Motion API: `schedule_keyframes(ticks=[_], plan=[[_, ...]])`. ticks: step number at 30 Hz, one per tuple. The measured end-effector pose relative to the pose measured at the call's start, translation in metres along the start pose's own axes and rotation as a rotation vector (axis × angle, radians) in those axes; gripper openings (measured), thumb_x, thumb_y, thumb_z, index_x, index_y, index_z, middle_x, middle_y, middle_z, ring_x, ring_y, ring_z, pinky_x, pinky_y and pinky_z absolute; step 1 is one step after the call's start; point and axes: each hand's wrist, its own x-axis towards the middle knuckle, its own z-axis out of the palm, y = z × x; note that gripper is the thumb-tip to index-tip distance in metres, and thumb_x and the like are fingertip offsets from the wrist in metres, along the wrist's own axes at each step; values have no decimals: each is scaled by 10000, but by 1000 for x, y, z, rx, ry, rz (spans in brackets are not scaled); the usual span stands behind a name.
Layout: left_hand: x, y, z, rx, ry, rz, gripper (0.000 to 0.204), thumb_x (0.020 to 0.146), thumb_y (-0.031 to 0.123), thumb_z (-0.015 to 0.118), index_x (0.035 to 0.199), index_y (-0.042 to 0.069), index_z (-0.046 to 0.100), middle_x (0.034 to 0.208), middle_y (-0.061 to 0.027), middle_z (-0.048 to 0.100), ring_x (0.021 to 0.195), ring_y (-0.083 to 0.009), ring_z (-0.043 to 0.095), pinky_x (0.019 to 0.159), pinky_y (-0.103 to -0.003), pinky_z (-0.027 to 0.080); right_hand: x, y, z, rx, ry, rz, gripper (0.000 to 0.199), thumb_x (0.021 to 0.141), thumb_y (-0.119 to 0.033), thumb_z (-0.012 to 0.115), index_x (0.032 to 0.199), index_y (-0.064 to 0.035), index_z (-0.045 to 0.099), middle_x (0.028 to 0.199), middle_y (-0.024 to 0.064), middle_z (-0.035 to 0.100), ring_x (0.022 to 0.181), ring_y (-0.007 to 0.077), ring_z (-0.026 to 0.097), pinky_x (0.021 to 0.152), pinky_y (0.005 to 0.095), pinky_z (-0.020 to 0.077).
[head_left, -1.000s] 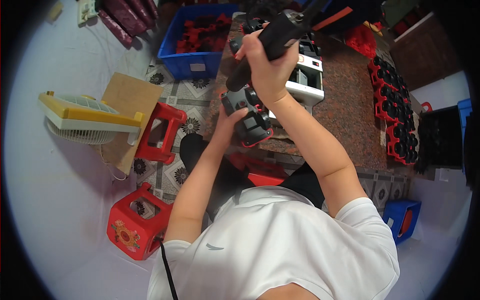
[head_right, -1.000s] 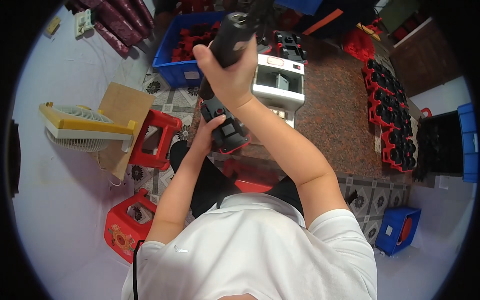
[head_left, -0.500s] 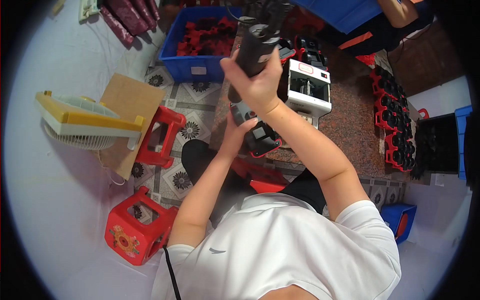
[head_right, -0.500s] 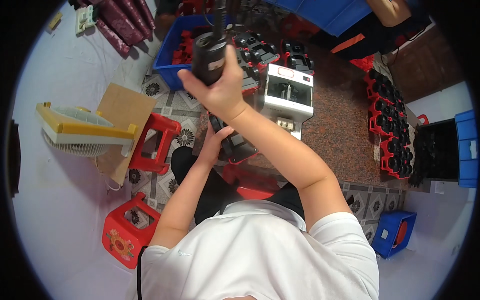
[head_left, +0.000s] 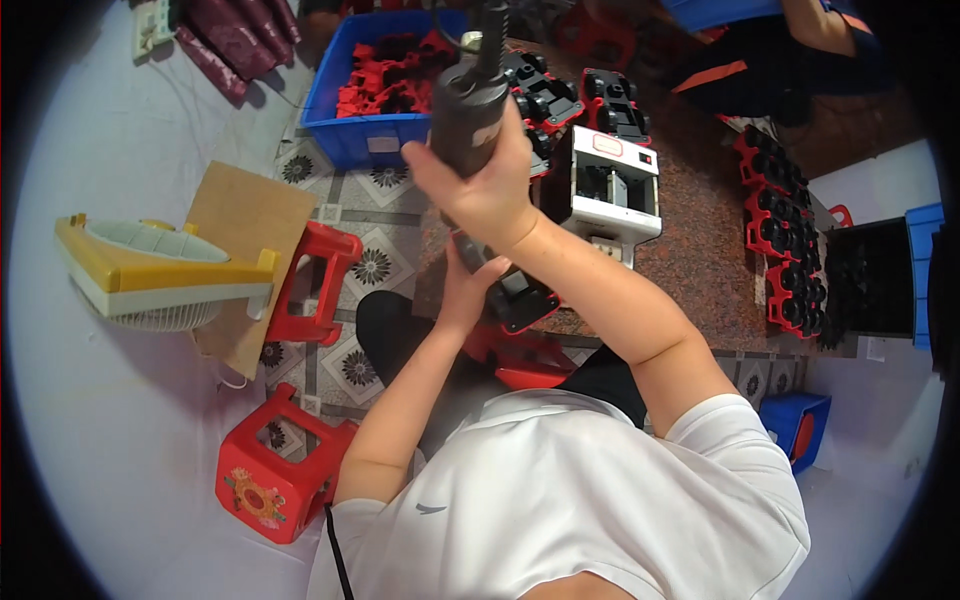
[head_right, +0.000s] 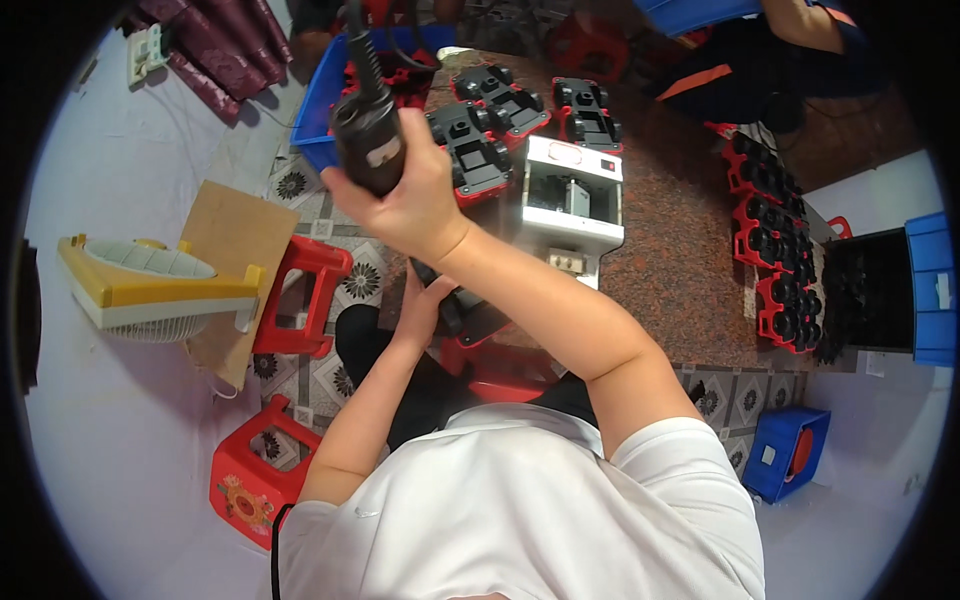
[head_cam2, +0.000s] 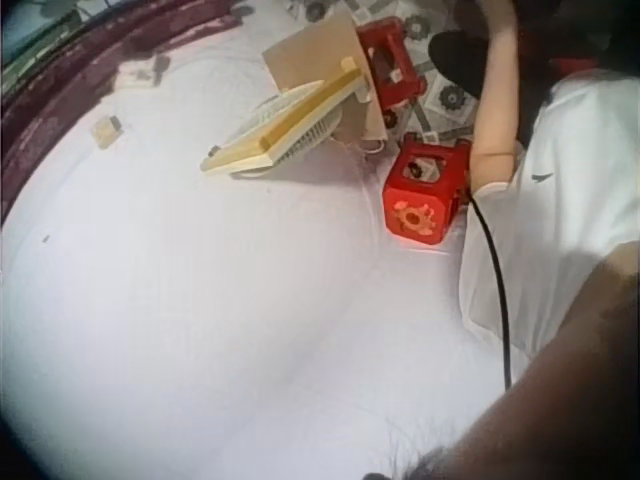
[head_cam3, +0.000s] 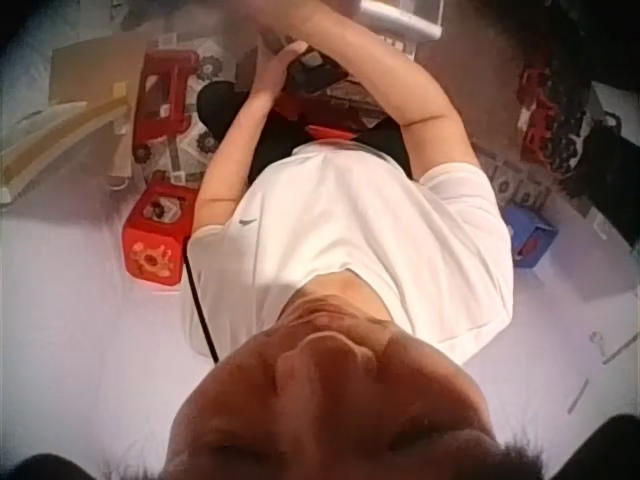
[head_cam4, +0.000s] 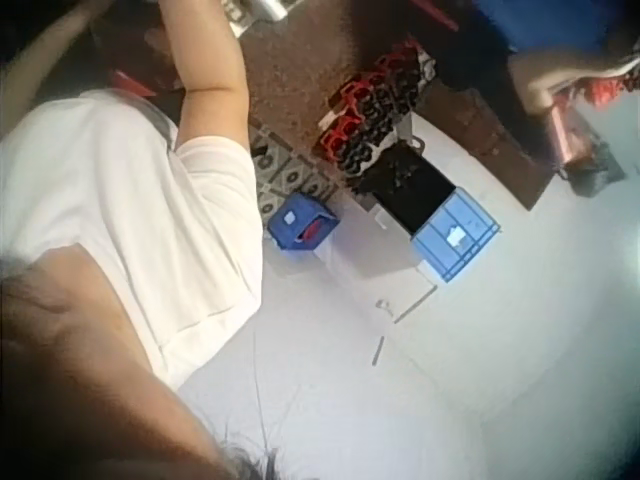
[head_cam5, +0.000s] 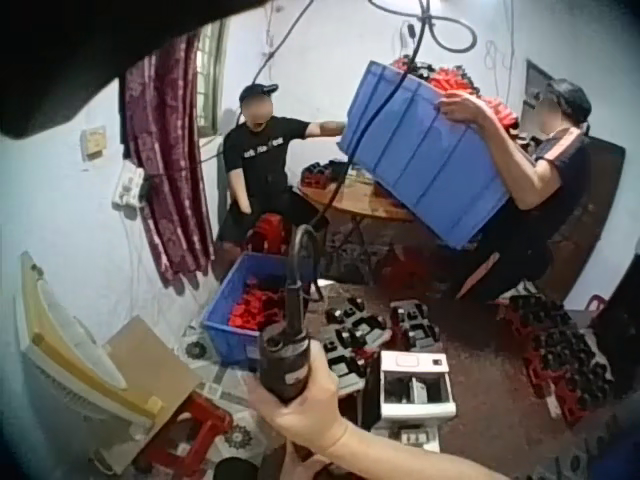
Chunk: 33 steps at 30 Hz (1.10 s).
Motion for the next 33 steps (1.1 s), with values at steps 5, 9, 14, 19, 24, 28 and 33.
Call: schedule_keyframes(ticks=[5,9,14,19,24,28,33], plan=[[0,0,1,-51,-7,-86,728,717,177,703,1309,38,302,1182,-101,479,1098,-191,485,959,-331,384,7,1,0,-4,-21,2,421,671,-128,787,959,-34,495,729,37,587,615,121,573,573,264,472],[-2,-4,3,-92,21,-73,713,718,166,716,1296,48,316,1175,-95,485,1092,-184,486,950,-334,390,2,-17,-20,38,-49,-105,342,755,-32,703,1001,-27,465,763,27,581,621,103,578,563,241,475],[4,-15,-7,-77,3,-144,694,738,183,720,1294,52,326,1173,-92,494,1114,-210,477,966,-342,374,27,-75,-64,308,32,-144,312,872,-123,601,1090,13,425,778,95,574,598,158,580,569,295,503],[-2,-7,-22,-6,-59,-84,614,782,195,689,1298,69,382,1205,-69,496,1150,-200,461,997,-343,342,-12,-106,-139,303,83,-145,500,822,-288,696,1165,-42,428,830,102,530,656,192,573,570,310,508],[4,19,-33,-115,35,-151,507,801,158,675,1255,62,468,1130,-58,561,1036,-180,548,896,-328,449,-65,-130,-190,332,179,50,557,763,-276,757,1137,-20,433,777,86,561,624,148,582,550,256,483],[9,74,-19,-193,-122,-162,458,813,139,629,1236,42,483,1109,-107,594,951,-235,620,841,-383,518,-88,-137,-221,378,146,124,573,730,-250,780,1127,-33,428,766,88,565,628,150,582,550,256,485],[1,159,106,-146,-580,-444,390,839,170,582,1191,14,523,1030,-119,650,851,-235,668,761,-374,565,-60,-202,-260,272,186,-155,691,697,-409,797,1130,-65,382,762,85,507,591,188,554,517,294,494]])
